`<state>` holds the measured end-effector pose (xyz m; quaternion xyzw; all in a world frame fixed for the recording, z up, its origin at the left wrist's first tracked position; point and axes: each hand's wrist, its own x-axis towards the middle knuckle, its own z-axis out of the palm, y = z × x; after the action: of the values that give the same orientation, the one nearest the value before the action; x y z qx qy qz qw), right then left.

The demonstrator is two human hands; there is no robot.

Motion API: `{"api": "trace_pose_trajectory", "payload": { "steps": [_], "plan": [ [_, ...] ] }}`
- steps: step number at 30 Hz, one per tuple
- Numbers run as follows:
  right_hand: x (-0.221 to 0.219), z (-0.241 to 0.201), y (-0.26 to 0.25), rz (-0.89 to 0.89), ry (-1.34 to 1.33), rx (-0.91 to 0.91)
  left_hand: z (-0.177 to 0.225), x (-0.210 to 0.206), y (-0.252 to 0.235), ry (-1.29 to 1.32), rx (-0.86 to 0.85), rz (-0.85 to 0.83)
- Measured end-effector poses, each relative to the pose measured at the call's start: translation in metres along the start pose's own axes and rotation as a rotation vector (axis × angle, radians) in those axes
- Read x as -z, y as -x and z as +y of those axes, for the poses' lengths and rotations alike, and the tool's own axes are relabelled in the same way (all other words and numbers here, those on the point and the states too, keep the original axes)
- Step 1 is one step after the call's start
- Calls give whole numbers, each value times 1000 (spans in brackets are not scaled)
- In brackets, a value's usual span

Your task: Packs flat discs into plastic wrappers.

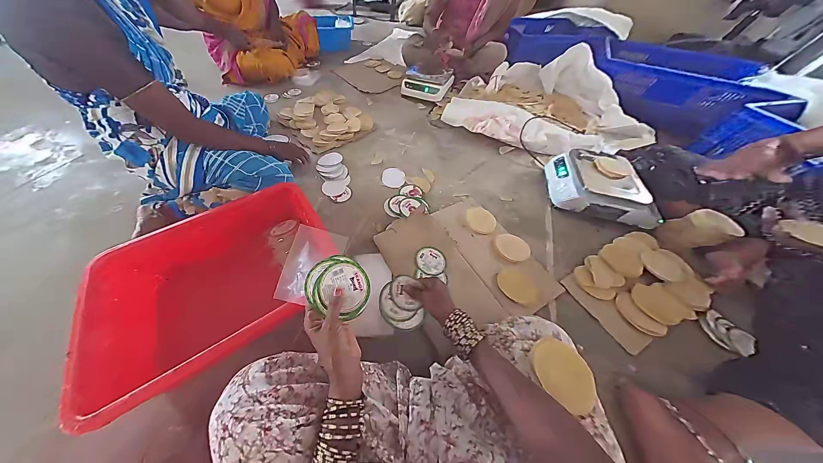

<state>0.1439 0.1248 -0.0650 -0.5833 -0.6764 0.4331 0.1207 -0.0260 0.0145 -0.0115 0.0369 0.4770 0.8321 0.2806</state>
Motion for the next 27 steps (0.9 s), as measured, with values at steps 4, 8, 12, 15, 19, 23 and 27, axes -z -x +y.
{"api": "trace_pose_trajectory", "payload": {
  "steps": [4, 8, 12, 15, 19, 23, 27],
  "plan": [
    [19, 17, 9, 186, -296, -147, -1, -3, 1, -12, 1, -7],
    [39, 46, 7, 189, -201, -153, 0, -3, 2, -31, 8, -17],
    [47, 54, 10, 284, -56, -249, -2, -3, 4, -45, 11, -29],
    [45, 48, 19, 296, 23, -156, -1, -2, 6, -83, 29, -85],
    [30, 7, 44, 172, -333, 117, -8, 1, 14, -141, 104, -257],
    [20, -47, 74, -147, -722, 184, -17, 0, 25, -201, 184, -434],
    [10, -55, 75, -30, -787, 165, -21, 3, 29, -222, 149, -534]
  ]
}}
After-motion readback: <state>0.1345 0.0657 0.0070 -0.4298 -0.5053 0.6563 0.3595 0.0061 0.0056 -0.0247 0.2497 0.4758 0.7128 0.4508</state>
